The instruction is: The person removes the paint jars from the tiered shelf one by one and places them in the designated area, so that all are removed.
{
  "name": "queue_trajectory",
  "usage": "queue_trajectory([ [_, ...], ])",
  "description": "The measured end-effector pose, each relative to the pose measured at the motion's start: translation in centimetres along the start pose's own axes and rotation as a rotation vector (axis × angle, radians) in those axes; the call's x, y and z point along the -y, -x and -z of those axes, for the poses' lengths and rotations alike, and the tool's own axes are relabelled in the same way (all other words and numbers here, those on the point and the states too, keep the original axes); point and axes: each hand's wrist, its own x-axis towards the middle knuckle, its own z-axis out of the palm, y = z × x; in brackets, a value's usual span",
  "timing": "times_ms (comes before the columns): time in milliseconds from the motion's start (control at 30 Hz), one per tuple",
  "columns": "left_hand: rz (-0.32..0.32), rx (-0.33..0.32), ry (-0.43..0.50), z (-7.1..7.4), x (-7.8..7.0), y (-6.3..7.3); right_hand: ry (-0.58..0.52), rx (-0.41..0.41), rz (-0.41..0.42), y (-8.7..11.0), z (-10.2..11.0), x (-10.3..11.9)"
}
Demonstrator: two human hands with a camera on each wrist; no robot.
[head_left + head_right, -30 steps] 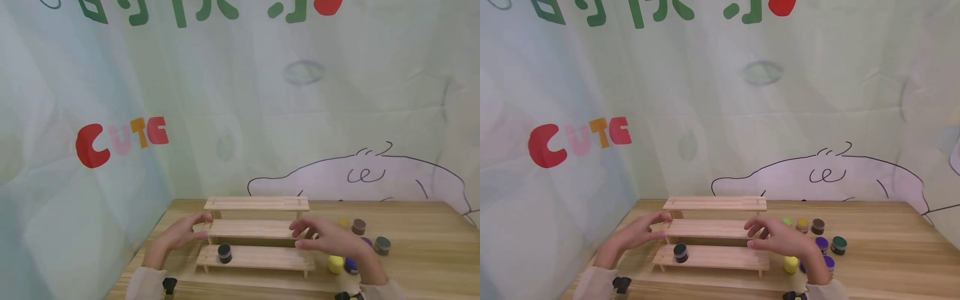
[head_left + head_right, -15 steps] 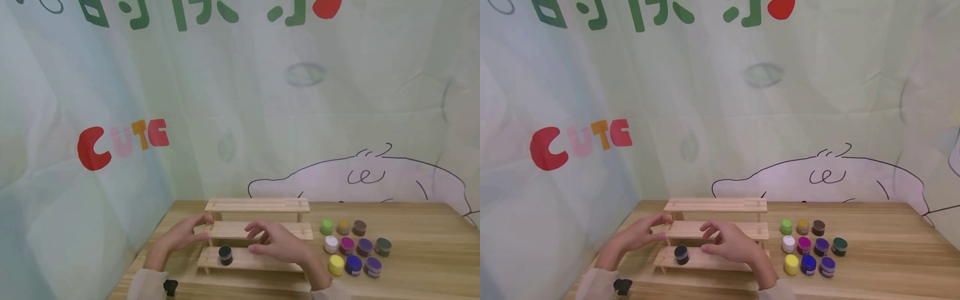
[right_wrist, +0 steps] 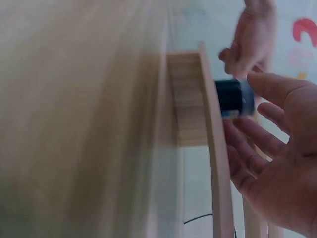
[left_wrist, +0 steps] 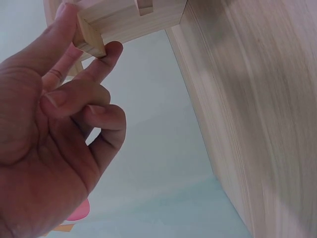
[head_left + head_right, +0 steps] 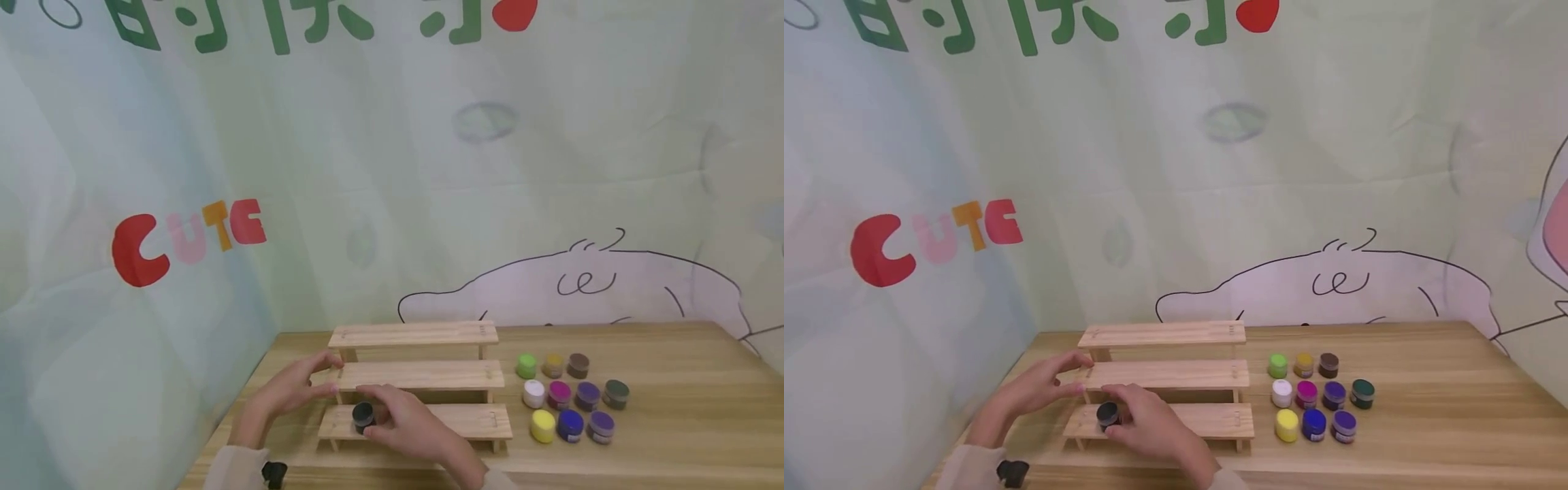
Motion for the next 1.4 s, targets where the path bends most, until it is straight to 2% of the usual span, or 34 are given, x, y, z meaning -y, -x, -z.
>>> queue_trajectory([
  [167,0.001,0.008,0.010,0.0,0.0,0.1,0.153,-0.058,-0.018,-0.1,-1.2,-0.4],
  [400,-0.002,-0.002,0.007,0.1,0.2,0.1,0.110,-0.079,-0.012,-0.3,-0.9,-0.1],
  [567,-0.012,-0.006,0.009,0.0,0.2,-0.1,0.124,-0.082,-0.042,0.0,0.6,0.5],
  [700,-0.003,0.003,0.017,-0.2,0.2,-0.1,0.095,-0.120,-0.059,0.8,2.4,0.9],
  [800,-0.014,0.005,0.014,-0.2,0.3,-0.1,0.128,-0.161,-0.059,1.8,4.0,0.9],
  [933,-0.047,0.001,-0.003,-0.2,0.6,-0.3,0.248,-0.221,-0.055,3.7,6.7,0.6],
  [1100,-0.039,0.015,0.023,-0.3,0.9,-0.1,0.331,-0.291,-0.054,6.4,9.7,0.2],
  [1233,-0.046,0.020,0.025,-0.1,1.2,0.1,0.356,-0.301,-0.093,8.6,11.9,0.0],
  [1400,-0.066,0.028,0.008,0.0,1.2,-0.5,0.402,-0.346,-0.162,11.7,14.8,-0.5],
])
